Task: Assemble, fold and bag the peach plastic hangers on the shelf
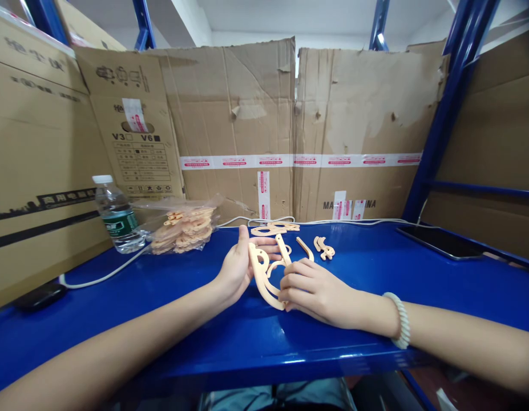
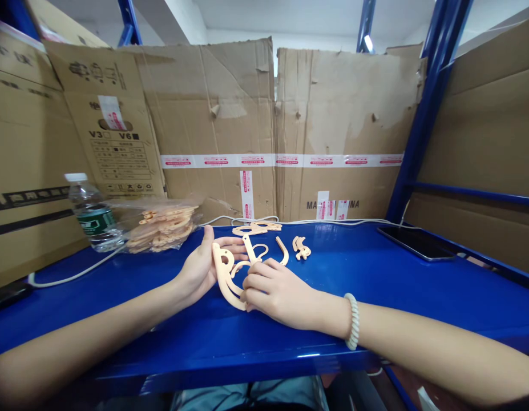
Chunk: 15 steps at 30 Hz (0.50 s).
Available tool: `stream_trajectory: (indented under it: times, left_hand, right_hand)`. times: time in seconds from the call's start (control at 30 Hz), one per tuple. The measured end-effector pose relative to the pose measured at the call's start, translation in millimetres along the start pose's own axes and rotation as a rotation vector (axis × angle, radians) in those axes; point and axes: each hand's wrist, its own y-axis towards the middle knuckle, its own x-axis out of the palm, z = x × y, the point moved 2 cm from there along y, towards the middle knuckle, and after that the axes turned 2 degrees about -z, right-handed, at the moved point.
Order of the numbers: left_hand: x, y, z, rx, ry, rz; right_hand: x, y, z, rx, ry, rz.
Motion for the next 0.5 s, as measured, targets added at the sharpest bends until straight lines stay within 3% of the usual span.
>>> stream_trajectory:
  times: [0.3, 0.5]
  left_hand:
    - [-1.5, 0.0, -1.6, 0.139, 0.088, 0.026]
    - [1.0, -5.9, -14.4, 0.232, 0.3, -0.048]
  right_hand:
    - [1.3, 1.4, -1.8, 0.025, 0.135, 0.03]
    - [3.1, -1.2, 4.1, 0.121, 0.29, 0.07]
